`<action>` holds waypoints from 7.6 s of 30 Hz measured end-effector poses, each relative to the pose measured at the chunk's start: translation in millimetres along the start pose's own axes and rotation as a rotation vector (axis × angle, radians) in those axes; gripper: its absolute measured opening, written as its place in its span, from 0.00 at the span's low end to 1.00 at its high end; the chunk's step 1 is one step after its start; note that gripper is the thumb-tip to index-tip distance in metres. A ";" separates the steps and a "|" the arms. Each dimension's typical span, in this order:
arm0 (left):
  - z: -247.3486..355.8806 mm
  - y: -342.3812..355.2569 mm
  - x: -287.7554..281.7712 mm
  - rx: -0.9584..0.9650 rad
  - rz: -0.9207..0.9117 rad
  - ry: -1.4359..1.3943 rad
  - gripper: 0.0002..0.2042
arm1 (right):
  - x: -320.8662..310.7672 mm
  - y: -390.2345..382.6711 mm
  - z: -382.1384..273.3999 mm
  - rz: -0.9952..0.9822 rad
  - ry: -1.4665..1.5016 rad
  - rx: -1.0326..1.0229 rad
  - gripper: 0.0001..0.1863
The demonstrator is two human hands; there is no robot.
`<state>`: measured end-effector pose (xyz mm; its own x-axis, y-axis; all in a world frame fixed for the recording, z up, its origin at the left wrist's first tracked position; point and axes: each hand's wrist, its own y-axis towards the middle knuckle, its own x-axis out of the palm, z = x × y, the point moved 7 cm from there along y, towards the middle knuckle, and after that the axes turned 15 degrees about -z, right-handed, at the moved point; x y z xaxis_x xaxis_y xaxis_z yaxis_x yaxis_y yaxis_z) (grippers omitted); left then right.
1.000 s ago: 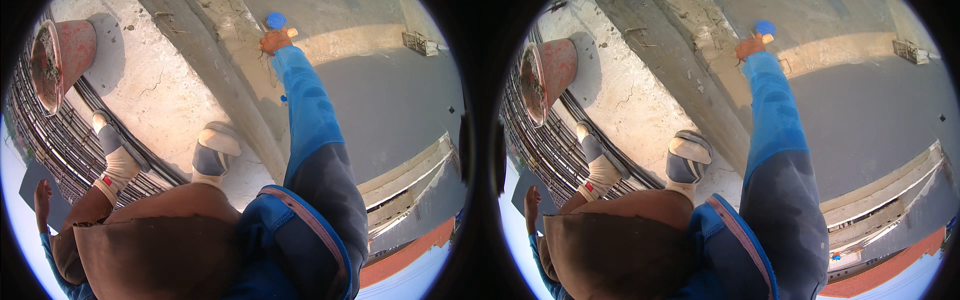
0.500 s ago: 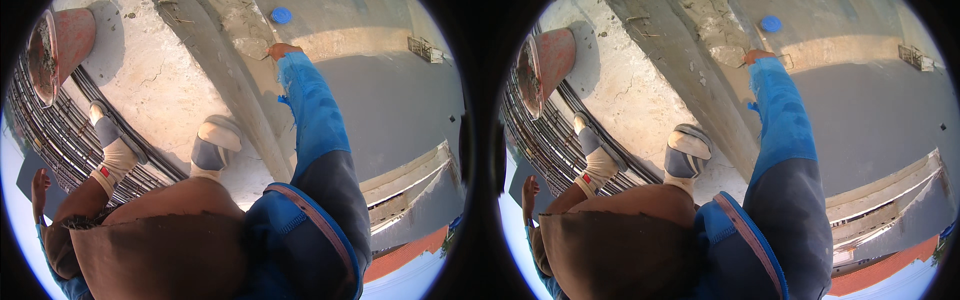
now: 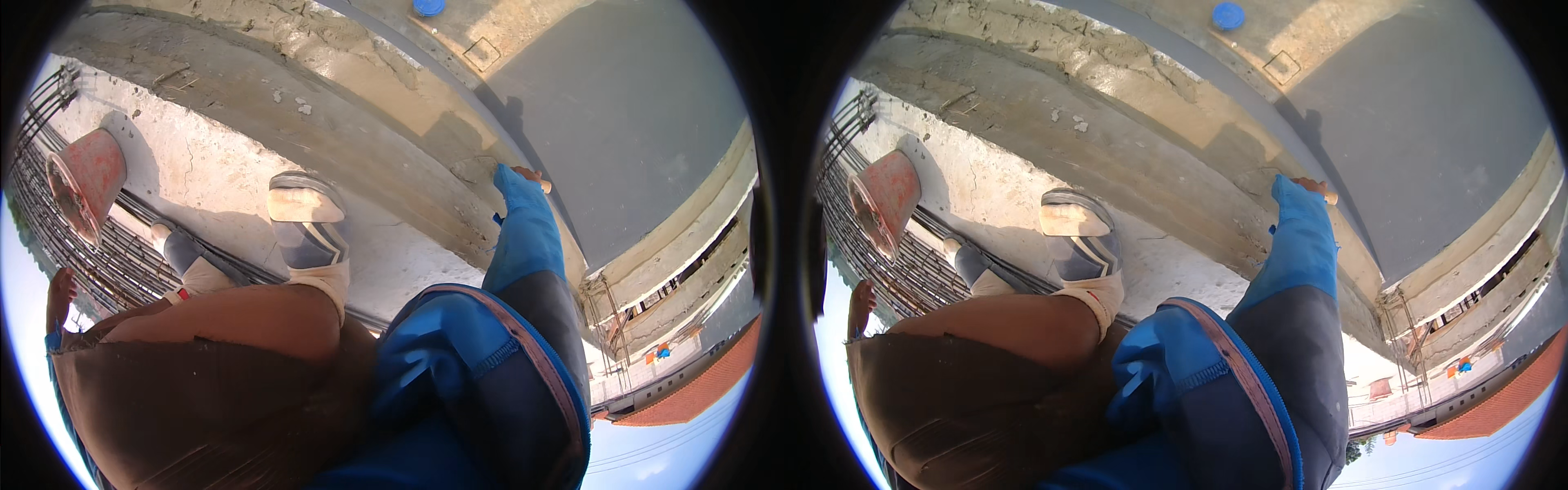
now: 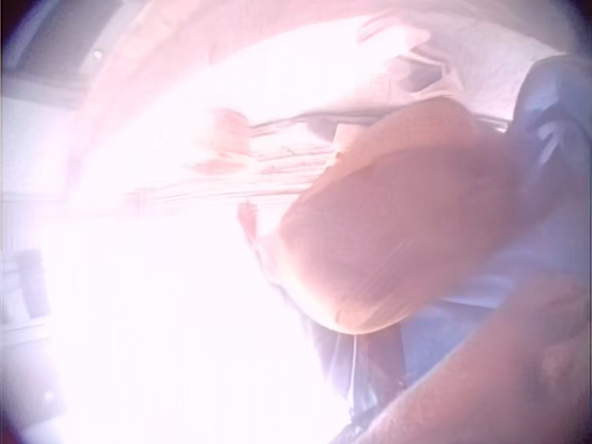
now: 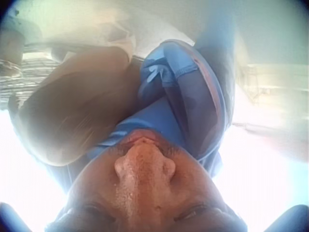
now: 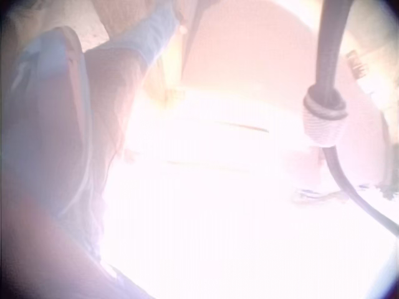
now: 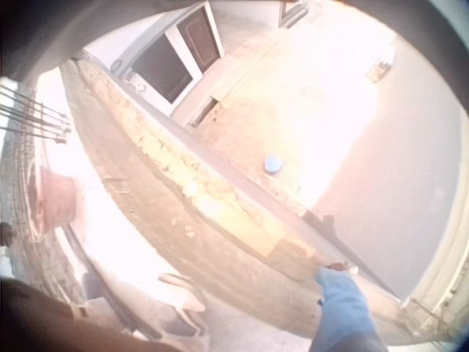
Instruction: The person scoops cement from a bucket using a trowel and applies it to a concrete ledge. They repeatedly smooth the surface along the edge of the ledge.
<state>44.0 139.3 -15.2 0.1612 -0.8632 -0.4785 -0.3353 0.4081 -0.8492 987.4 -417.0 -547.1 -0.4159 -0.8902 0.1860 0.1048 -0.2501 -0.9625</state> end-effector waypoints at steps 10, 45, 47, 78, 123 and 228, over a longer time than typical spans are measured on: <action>9.1 5.5 10.5 0.013 -0.002 -0.021 0.24 | 112.2 14.0 145.8 0.145 -0.058 0.252 0.20; 129.5 86.6 108.0 0.468 0.082 -1.487 0.46 | -273.1 -423.4 -316.5 0.886 0.122 -1.015 0.23; 127.6 88.1 110.3 0.418 0.226 -1.545 0.38 | -268.5 -479.9 -328.8 0.952 0.043 -1.090 0.22; 198.0 37.9 78.3 0.857 0.709 -1.578 0.20 | -133.3 -609.8 -576.9 0.559 -0.392 -0.600 0.19; 196.2 29.6 87.6 0.927 0.660 -1.473 0.21 | -223.2 -655.5 -586.9 0.534 -0.652 -0.857 0.20; 42.9 -123.1 45.1 0.238 0.170 -0.438 0.36 | -427.1 -146.2 -560.8 0.711 -0.082 -0.742 0.28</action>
<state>132.3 62.8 58.2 0.5128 -0.5942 -0.6197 -0.1791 0.6319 -0.7540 643.1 213.2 -596.5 -0.4097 -0.7708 -0.4879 -0.2935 0.6178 -0.7295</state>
